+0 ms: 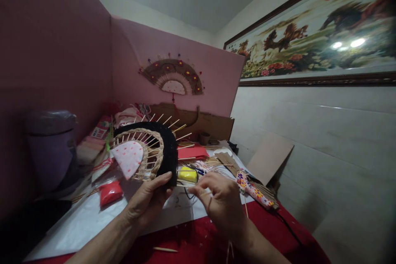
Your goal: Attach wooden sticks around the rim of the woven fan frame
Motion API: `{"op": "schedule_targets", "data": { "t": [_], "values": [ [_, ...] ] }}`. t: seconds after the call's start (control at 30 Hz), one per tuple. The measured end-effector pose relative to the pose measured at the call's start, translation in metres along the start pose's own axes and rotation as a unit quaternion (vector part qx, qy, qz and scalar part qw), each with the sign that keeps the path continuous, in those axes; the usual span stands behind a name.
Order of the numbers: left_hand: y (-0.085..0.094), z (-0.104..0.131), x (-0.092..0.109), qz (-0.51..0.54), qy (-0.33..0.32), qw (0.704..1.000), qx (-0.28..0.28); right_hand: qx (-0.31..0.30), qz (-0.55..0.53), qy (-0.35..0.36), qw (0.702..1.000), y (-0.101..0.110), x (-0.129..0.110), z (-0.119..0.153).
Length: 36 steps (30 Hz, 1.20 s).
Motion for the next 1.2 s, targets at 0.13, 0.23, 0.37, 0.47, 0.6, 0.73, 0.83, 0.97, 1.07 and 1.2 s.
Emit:
{"op": "schedule_targets", "data": {
  "t": [0.13,0.23,0.37,0.47,0.6,0.73,0.83,0.97,1.07,1.2],
  "values": [
    [0.0,0.0,0.0,-0.007,0.002,1.0,-0.005,-0.077,0.0,-0.055,0.996,-0.028,0.004,0.02],
    [0.0,0.001,0.0,-0.025,0.002,1.0,-0.009,-0.103,-0.047,-0.089,0.99,-0.042,0.003,0.027],
    [0.001,0.001,0.001,-0.037,0.001,0.999,-0.011,-0.106,-0.049,-0.055,0.992,-0.047,-0.003,0.03],
    [0.0,0.002,0.002,-0.037,-0.001,0.999,-0.015,-0.121,-0.042,-0.03,0.991,-0.049,-0.005,0.034],
    [0.0,0.003,0.002,-0.037,-0.002,0.999,-0.012,-0.148,-0.036,-0.005,0.988,-0.054,-0.008,0.041],
    [-0.002,0.003,0.002,-0.042,0.001,0.999,-0.015,-0.178,-0.022,0.026,0.983,-0.058,-0.011,0.046],
    [-0.003,0.004,0.002,-0.051,0.004,0.998,-0.023,-0.186,0.008,0.057,0.981,-0.06,-0.012,0.047],
    [-0.003,0.004,0.002,-0.05,0.004,0.998,-0.024,-0.194,0.035,0.075,0.978,-0.061,-0.013,0.047],
    [-0.004,0.005,0.002,-0.05,0.008,0.998,-0.024,-0.191,0.046,0.088,0.977,-0.06,-0.016,0.047],
    [-0.004,0.006,0.003,-0.049,0.007,0.999,-0.021,-0.179,0.063,0.122,0.974,-0.054,-0.023,0.048]
  ]
}}
Point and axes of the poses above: each hand's wrist, its own z-axis away from the middle knuckle, its own y-axis out of the back of the hand, x = y × z, the point moved 7 cm from there along -z, towards the middle knuckle, and after that the axes turned 9 degrees about x, right-handed, at the moved point
